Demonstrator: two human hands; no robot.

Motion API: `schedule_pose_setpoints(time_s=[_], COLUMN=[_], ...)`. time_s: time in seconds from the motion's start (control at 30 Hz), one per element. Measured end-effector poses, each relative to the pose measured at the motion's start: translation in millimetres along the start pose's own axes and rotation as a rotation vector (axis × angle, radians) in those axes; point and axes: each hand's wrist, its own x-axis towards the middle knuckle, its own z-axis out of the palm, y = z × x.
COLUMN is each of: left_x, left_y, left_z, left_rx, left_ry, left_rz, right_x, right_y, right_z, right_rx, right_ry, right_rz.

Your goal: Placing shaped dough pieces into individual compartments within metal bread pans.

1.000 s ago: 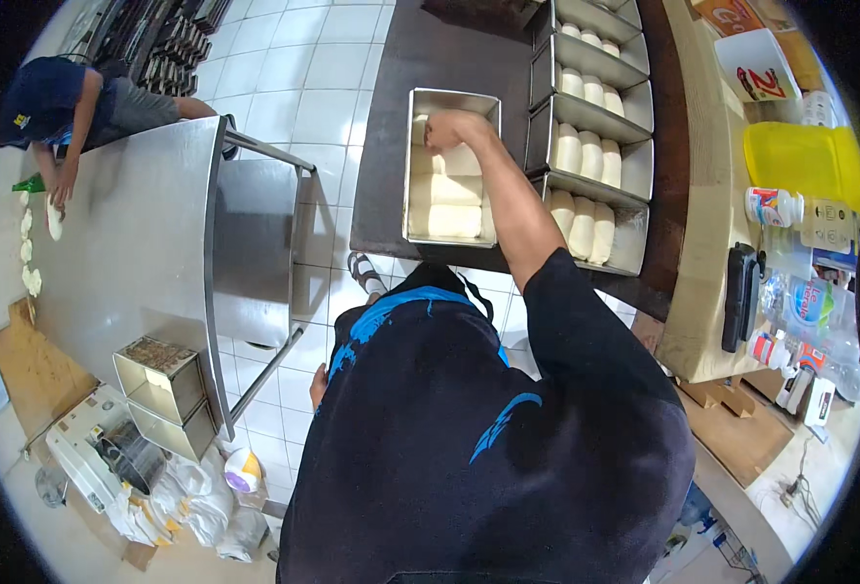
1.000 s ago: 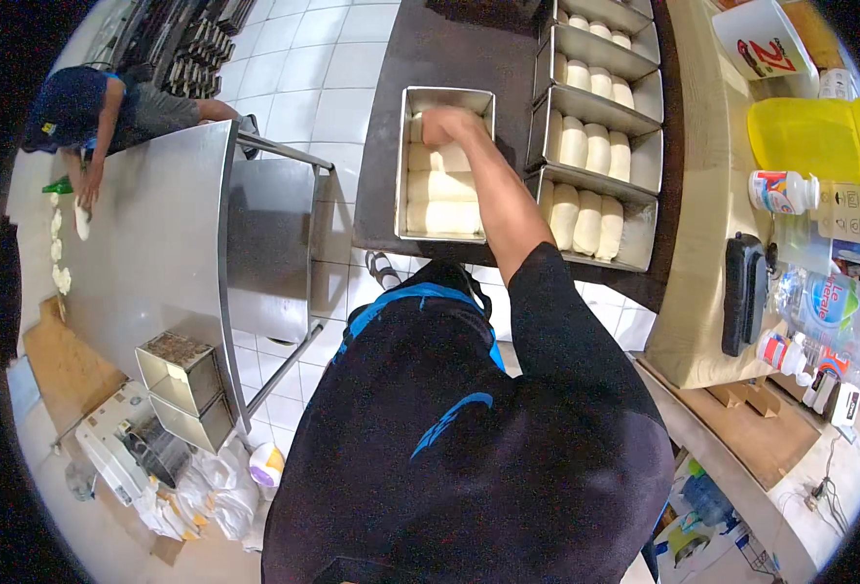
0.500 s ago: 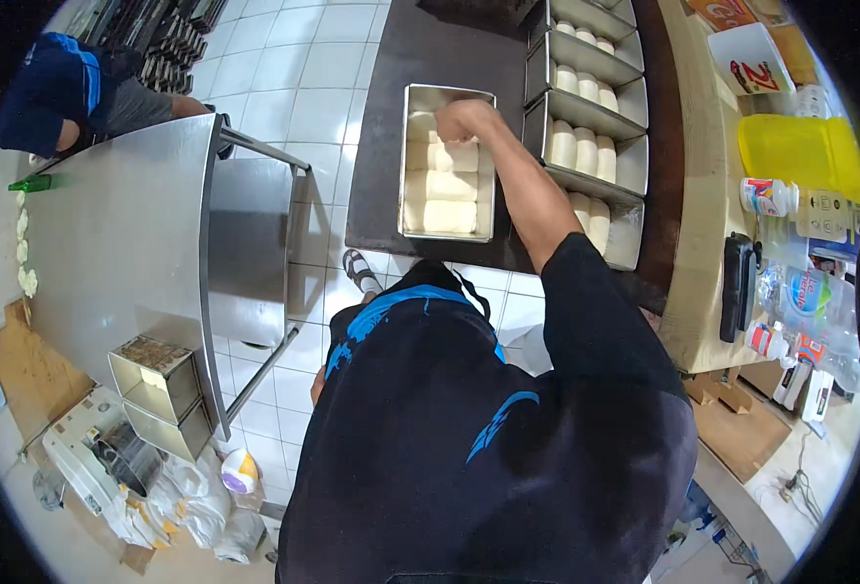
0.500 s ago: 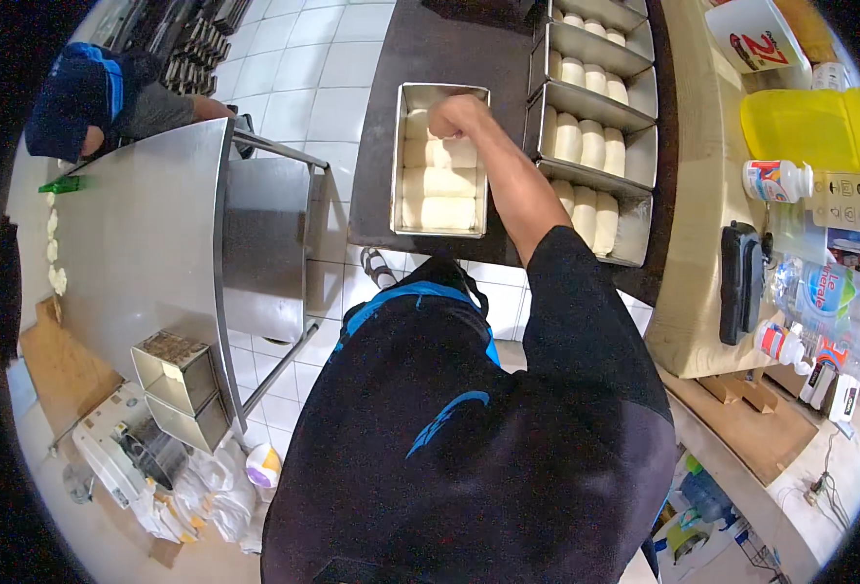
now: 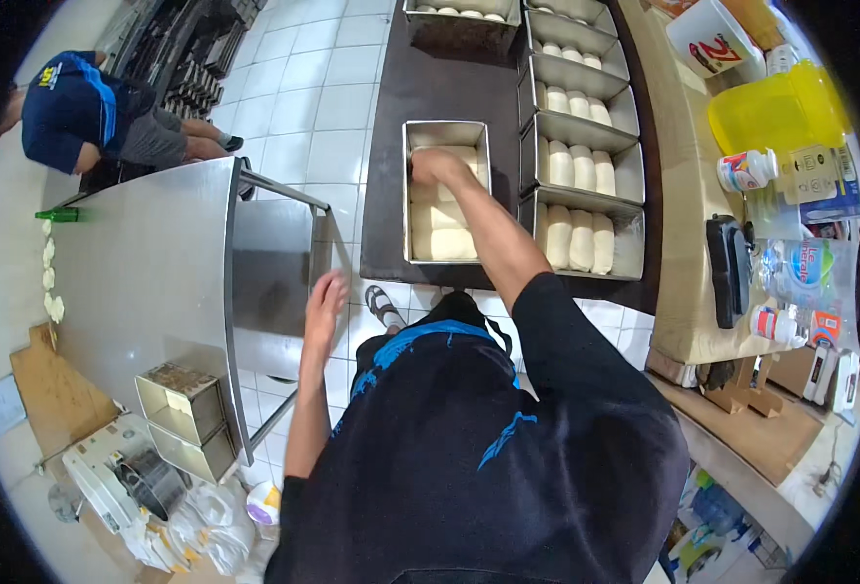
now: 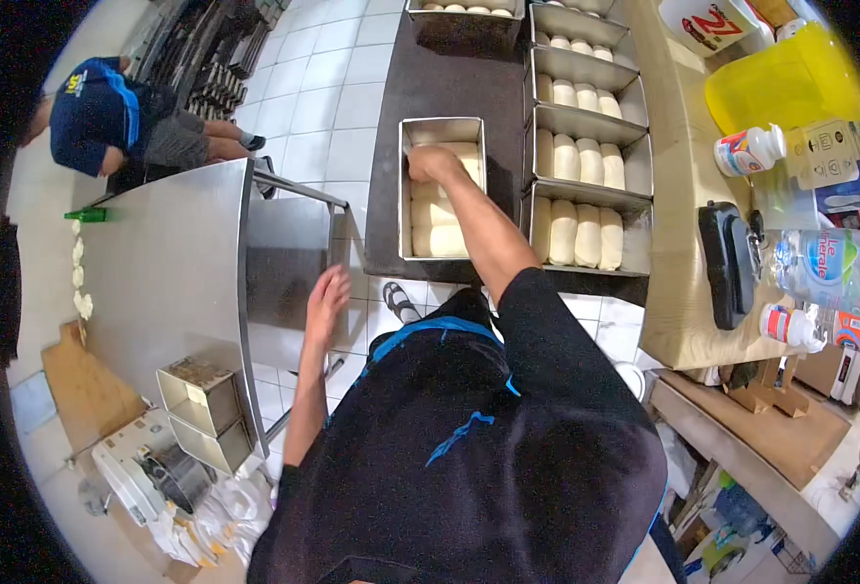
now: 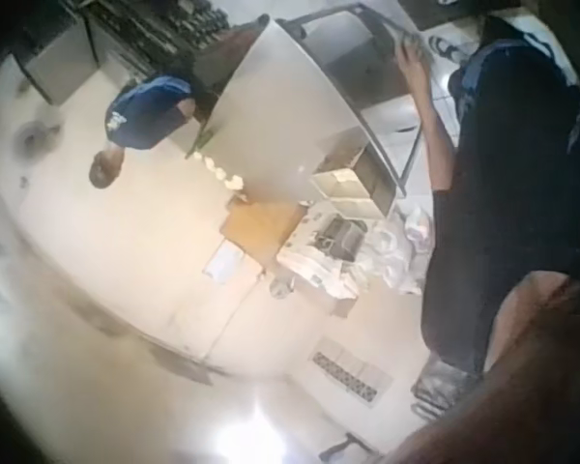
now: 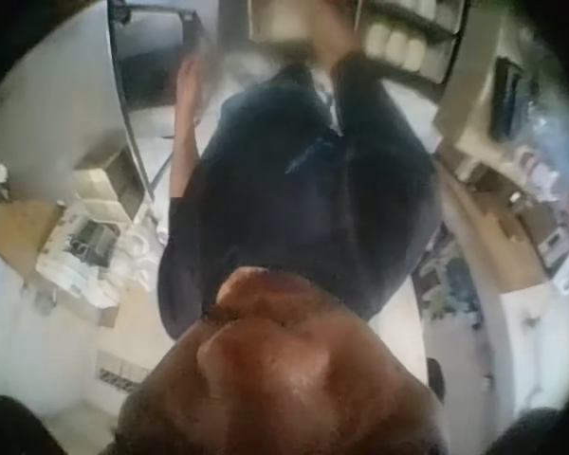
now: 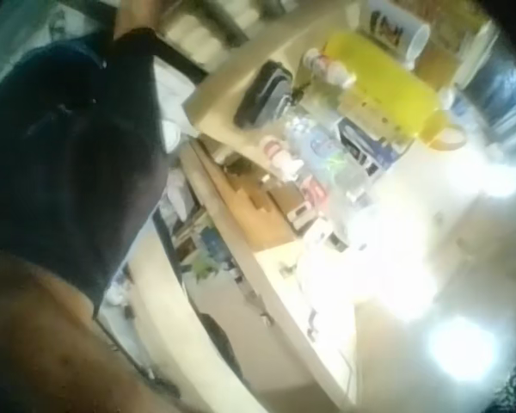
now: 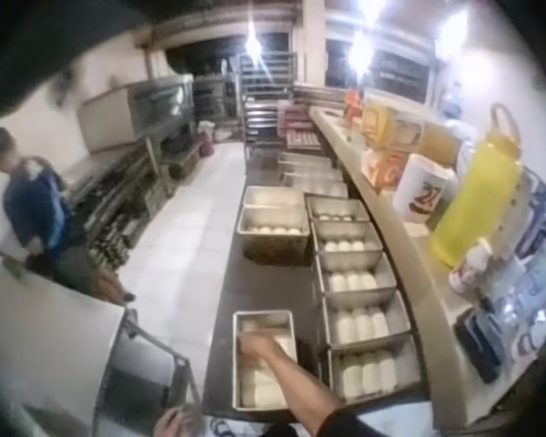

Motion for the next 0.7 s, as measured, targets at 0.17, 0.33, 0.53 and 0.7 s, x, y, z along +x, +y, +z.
schedule_pose_setpoints(time_s=[0.17, 0.33, 0.53, 0.7], left_x=[58, 123, 97, 23], left_y=[83, 73, 51, 26], left_z=[94, 131, 153, 43], left_rx=[0.413, 1.015, 0.889, 0.229], left_ry=[-0.166, -0.133, 0.061, 0.21], left_rz=[0.117, 0.108, 0.168, -0.104], right_x=[-30, -95, -212, -227], right_y=[11, 31, 62, 60], right_z=[-11, -3, 11, -13], right_rx=[0.217, 0.454, 0.443, 0.362], right_ry=[0.214, 0.393, 0.41, 0.254], right_rz=[-0.059, -0.261, -0.259, -0.27])
